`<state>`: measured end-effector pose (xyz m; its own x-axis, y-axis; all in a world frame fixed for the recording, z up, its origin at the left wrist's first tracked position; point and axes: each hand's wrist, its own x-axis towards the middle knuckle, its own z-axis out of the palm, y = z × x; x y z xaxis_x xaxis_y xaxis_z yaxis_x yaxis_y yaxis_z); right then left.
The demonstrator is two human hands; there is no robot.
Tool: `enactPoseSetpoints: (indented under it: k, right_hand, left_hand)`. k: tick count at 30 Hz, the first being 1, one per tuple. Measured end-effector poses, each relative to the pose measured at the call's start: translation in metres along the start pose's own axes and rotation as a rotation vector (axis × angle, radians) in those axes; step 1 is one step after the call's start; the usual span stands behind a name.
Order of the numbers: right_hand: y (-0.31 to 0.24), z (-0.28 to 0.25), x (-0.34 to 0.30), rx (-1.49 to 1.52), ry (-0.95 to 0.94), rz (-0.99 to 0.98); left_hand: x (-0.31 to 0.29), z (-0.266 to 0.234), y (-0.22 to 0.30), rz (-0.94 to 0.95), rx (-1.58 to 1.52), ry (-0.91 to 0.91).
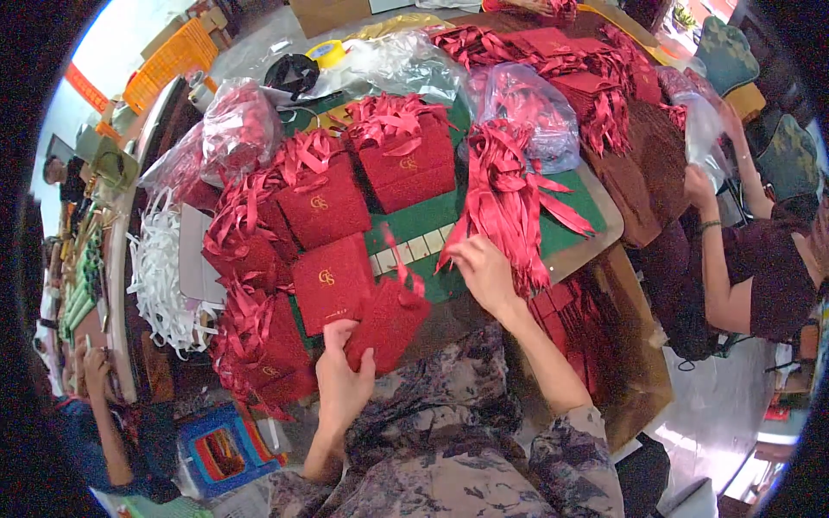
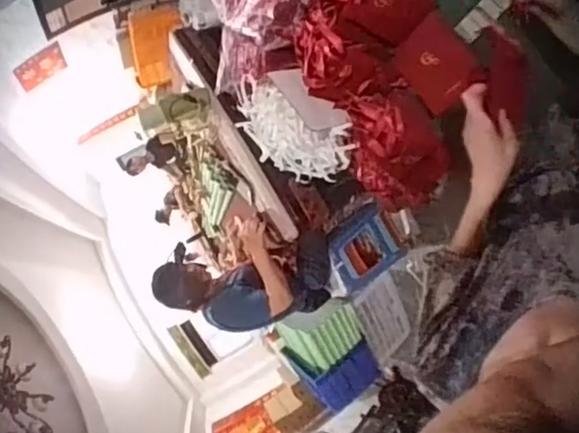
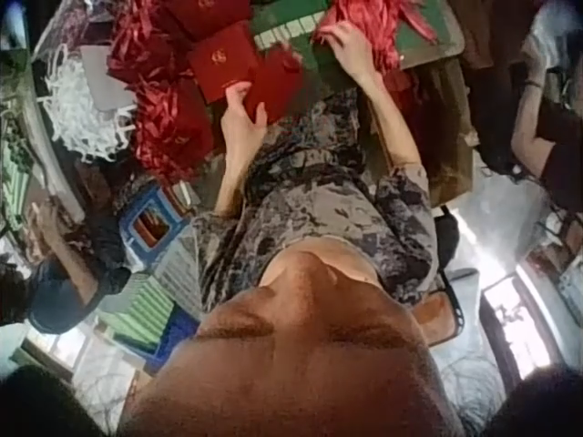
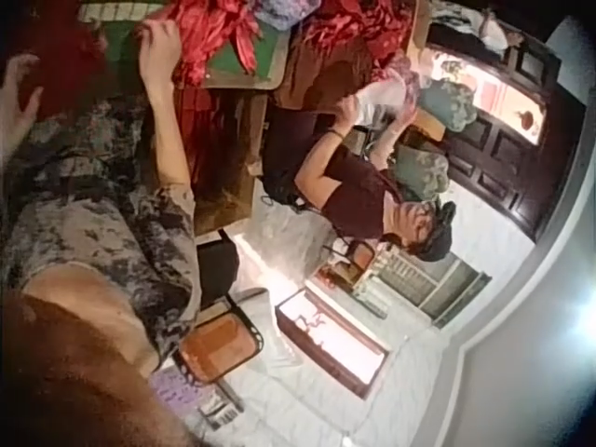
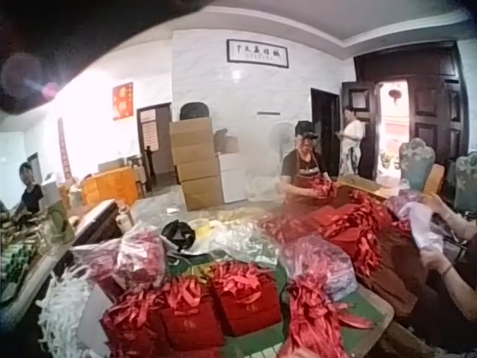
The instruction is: The person attaches ribbon handles to red gift bags by hand.
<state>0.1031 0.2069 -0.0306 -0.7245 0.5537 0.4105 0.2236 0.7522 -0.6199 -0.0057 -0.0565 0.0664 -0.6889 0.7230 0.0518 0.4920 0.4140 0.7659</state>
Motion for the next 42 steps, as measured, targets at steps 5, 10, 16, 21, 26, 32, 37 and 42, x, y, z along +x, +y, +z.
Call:
enactPoseSetpoints:
  k: [5, 10, 16, 21, 26, 32, 37, 42]
  right_hand:
    - [-0.001, 0.015, 0.006, -0.173, -0.066, -0.261]
    - [0.007, 0.012, 0.0, -0.193, -0.155, -0.196]
    - [-0.014, -0.017, -0.001, 0.098, -0.019, -0.048]
    - [-0.036, -0.039, -0.018, 0.225, 0.04, 0.101]
    - [-0.052, -0.044, -0.047, 0.304, 0.088, 0.161]
    - [-0.057, -0.032, -0.072, 0.151, -0.045, 0.136]
    - [-0.059, -0.018, -0.081, 0.139, -0.136, 0.36]
    - [-0.057, -0.008, -0.081, 0.154, -0.116, 0.431]
  left_hand:
    - [-0.008, 0.021, 0.005, 0.384, 0.111, 0.18]
    - [-0.041, 0.048, -0.012, 0.558, 0.158, -0.004]
    - [-0.054, 0.094, -0.035, 0.648, 0.364, -0.241]
    - [-0.057, 0.111, -0.039, 0.576, 0.549, -0.283]
    - [-0.038, 0.121, -0.014, 0.309, 0.382, -0.208]
    - [-0.012, 0.113, -0.009, 0.274, 0.188, -0.143]
    - [0.025, 0.106, -0.025, 0.276, 0.267, -0.073]
    - [0.034, 0.104, -0.024, 0.302, 0.279, -0.097]
